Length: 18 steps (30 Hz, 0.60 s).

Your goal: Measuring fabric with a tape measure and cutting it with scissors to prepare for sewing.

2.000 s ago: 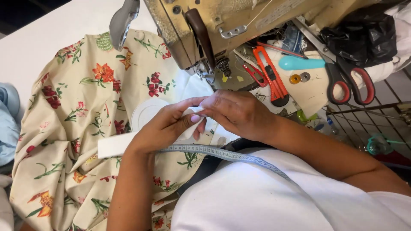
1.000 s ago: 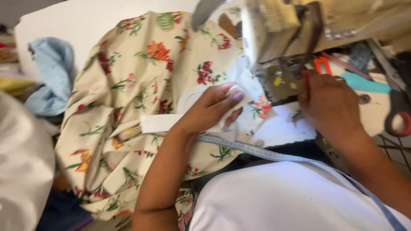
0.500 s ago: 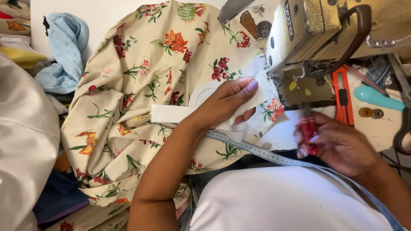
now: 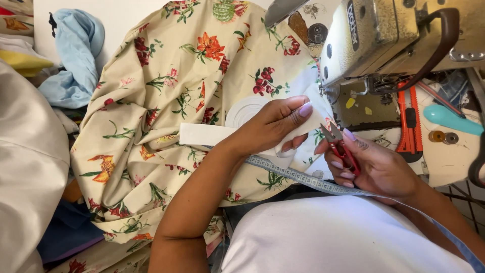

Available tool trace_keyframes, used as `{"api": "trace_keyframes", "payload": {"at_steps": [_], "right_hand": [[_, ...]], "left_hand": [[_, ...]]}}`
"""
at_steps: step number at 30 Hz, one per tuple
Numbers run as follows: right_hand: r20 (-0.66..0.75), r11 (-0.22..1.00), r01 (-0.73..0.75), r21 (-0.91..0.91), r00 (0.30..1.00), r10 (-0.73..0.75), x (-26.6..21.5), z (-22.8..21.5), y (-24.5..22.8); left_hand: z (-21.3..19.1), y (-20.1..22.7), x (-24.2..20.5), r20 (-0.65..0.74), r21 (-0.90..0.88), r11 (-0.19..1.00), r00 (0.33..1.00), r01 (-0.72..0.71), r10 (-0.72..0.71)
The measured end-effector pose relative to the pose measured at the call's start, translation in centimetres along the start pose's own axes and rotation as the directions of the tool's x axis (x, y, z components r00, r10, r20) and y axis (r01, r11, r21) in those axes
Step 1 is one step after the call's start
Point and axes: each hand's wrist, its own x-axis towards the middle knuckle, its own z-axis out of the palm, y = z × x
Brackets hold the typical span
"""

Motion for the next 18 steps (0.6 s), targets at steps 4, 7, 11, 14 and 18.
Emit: {"api": "trace_keyframes", "payload": {"at_steps": [4, 7, 11, 14, 18], "right_hand": [[0.077, 1.0, 0.007, 0.028, 0.997, -0.009, -0.25, -0.3, -0.25], [0.127, 0.999, 0.015, 0.048, 0.992, -0.021, -0.21, -0.45, -0.21], [0.142, 0.997, -0.007, 0.072, 0.99, -0.003, -0.03, -0.39, -0.12], [0.161, 0.997, -0.009, 0.081, 0.987, -0.004, 0.05, -0.4, -0.11], [0.225, 0.991, -0.032, 0.131, 0.974, 0.002, 0.41, -0.52, -0.19]], "left_hand": [[-0.04, -0.02, -0.04, 0.002, -0.004, 1.0, 1.0, -0.002, 0.002], [-0.08, -0.19, -0.05, -0.007, -0.033, 0.999, 1.0, 0.006, -0.006], [-0.11, -0.25, -0.06, -0.001, -0.06, 0.998, 1.0, -0.003, 0.003], [-0.2, -0.26, -0.09, 0.002, -0.068, 0.998, 1.0, -0.006, 0.006], [-0.13, -0.64, -0.08, 0.071, -0.013, 0.999, 0.997, -0.033, 0.034]]}}
